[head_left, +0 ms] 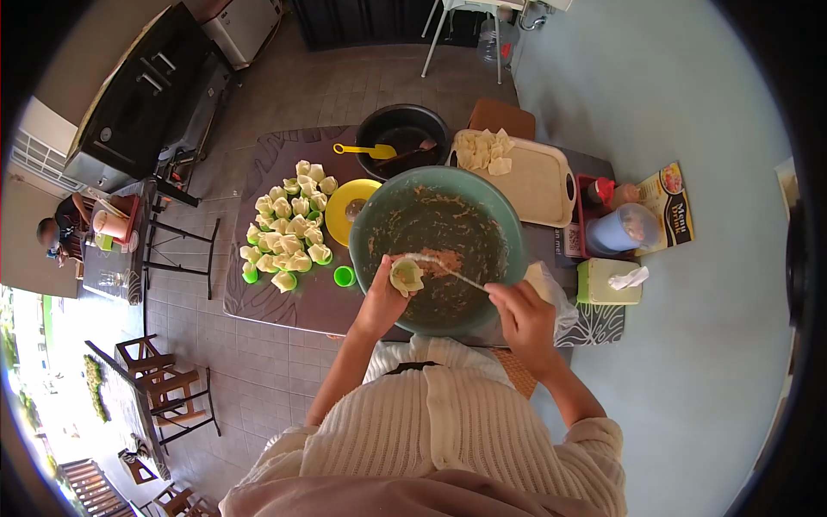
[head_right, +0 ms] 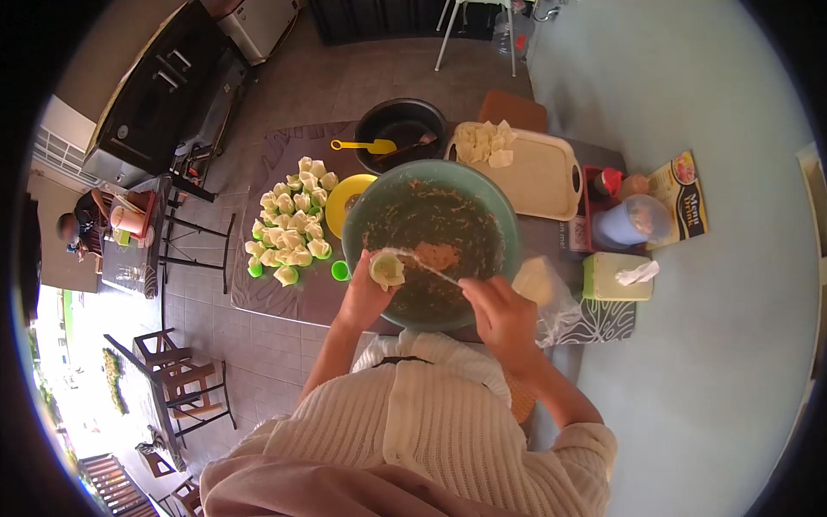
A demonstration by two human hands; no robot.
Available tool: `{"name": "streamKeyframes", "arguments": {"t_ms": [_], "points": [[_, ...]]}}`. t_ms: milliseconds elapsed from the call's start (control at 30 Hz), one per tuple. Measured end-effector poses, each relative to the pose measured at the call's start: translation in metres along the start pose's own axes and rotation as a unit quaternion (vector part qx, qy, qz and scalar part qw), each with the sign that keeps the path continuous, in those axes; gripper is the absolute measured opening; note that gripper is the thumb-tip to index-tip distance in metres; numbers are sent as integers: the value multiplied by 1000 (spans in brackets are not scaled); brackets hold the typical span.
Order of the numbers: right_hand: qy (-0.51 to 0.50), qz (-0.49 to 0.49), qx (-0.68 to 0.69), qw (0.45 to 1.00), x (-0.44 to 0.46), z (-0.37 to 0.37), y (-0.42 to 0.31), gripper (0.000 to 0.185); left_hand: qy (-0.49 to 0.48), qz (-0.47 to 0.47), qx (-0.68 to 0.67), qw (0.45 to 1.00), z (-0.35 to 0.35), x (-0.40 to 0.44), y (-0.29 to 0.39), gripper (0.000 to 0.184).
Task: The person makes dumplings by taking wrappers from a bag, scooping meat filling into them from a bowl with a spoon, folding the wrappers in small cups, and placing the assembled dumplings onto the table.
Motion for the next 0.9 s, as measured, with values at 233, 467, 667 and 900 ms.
{"name": "streamKeyframes", "arguments": {"t_ms": [233, 467, 667, 900], "points": [[-57, 102, -106, 988, -17, 73, 76, 9, 71, -30, -112, 991, -20, -13, 10, 39], [-199, 95, -201, 954, -27, 136, 99, 8, 79, -20, -117, 990, -30, -16, 17, 39], [-180, 108, -218, 953, -34, 155, 102, 12, 102, 43, 86, 990, -45, -11, 4, 38], [-226, 126, -210, 943, -39, 158, 105, 9, 102, 52, 121, 986, -45, -9, 5, 39]]}}
Point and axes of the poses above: each hand's wrist, its own x-axis towards the middle knuckle, its own z-axis out of the palm, y = z × x, the point moved 5 cm from there along x, towards the middle knuckle, and after that the axes turned 6 degrees about -z, right-handed, at the moved point
